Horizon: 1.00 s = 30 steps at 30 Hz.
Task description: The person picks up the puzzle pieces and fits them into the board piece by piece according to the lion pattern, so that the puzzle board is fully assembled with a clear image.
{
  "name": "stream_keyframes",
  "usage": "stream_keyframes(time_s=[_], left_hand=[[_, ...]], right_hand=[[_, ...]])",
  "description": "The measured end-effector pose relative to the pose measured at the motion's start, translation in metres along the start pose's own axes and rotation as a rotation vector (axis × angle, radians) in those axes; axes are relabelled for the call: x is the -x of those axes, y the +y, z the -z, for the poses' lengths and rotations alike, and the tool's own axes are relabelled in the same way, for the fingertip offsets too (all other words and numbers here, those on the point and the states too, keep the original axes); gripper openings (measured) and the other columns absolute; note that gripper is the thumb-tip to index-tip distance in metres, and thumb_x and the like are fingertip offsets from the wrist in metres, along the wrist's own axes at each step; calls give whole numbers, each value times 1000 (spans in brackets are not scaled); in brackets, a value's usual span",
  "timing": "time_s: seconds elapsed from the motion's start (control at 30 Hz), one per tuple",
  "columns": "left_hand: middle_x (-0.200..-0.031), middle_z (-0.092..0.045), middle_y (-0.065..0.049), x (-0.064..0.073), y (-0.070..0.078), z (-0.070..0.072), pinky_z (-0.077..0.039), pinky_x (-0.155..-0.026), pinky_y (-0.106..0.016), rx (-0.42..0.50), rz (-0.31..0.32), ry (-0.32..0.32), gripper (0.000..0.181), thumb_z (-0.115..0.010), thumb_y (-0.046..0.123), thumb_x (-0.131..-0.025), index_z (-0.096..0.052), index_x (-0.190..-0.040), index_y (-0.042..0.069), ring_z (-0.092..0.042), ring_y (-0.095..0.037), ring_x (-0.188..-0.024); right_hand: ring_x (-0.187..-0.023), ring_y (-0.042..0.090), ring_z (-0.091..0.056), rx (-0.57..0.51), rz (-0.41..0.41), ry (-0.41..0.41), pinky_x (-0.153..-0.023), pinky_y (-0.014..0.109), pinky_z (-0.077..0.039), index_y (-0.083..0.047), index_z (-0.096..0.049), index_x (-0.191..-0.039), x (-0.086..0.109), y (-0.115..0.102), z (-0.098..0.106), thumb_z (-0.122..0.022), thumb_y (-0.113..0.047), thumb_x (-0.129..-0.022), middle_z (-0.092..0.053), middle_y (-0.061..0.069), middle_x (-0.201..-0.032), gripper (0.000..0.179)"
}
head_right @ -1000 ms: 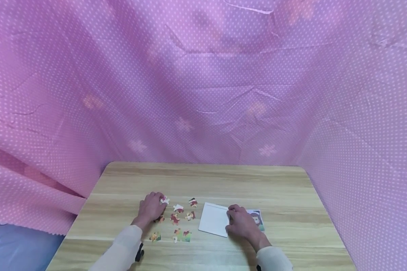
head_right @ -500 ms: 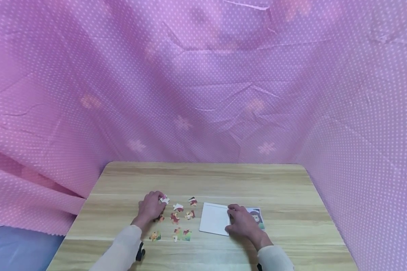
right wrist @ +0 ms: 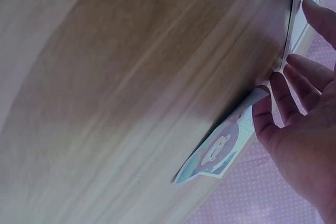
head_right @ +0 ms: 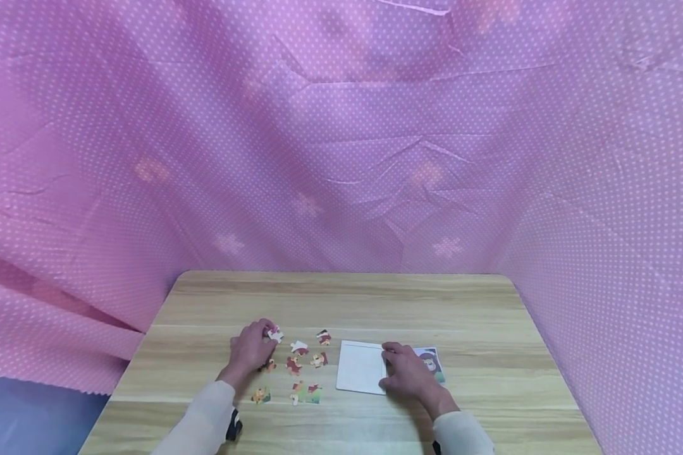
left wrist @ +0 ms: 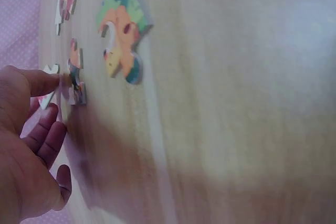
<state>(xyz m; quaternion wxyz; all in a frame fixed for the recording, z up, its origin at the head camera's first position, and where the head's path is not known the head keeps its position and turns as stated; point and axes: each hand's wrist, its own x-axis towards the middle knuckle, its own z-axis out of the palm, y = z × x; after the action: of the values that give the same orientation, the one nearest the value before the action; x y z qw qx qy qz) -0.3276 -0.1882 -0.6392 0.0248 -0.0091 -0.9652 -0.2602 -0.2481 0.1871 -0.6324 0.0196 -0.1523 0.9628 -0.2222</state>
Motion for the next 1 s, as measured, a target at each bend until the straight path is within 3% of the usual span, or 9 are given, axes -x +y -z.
stream_keyframes(time_s=[0.23,0.4,0.63,0.73,1.0], left_hand=[[-94,-63,2,-3,-8,-2,-32,-85,-47,45,-2,23,27,-66,25,-85,-62,-111,23,-58,-23,-94],[-88,-62,5,-5,-5,-1,-33,-83,-46,83,-17,42,22,-61,22,-89,-63,-111,23,-58,-19,-87],[-87,-63,8,-3,11,0,-36,-88,-47,160,-41,52,24,-60,21,-91,-63,-114,23,-59,-17,-87],[-84,-62,10,-3,18,-4,-36,-87,-43,192,-46,40,21,-60,23,-91,-62,-112,26,-57,-14,-83],[-88,-62,9,0,42,-13,-46,-69,-29,336,-44,-38,17,-62,22,-91,-61,-106,28,-56,-9,-75]], right_hand=[[-124,37,-51,16,47,1,-103,50,-42,1,-61,-125,-2,5,-1,-83,-28,-67,-53,13,-140,68],[-127,36,-49,7,19,-12,-105,51,-40,-2,-62,-126,-3,7,-1,-82,-28,-68,-51,13,-141,66],[-128,35,-49,15,-2,-19,-104,52,-41,-5,-62,-127,-7,7,1,-81,-28,-70,-51,11,-140,64],[-129,34,-48,20,-15,-25,-105,52,-40,-8,-61,-129,-9,7,2,-79,-27,-73,-50,10,-142,62],[-131,34,-46,16,-21,-24,-105,51,-40,-8,-60,-129,-16,6,3,-76,-25,-75,-49,10,-143,59]])
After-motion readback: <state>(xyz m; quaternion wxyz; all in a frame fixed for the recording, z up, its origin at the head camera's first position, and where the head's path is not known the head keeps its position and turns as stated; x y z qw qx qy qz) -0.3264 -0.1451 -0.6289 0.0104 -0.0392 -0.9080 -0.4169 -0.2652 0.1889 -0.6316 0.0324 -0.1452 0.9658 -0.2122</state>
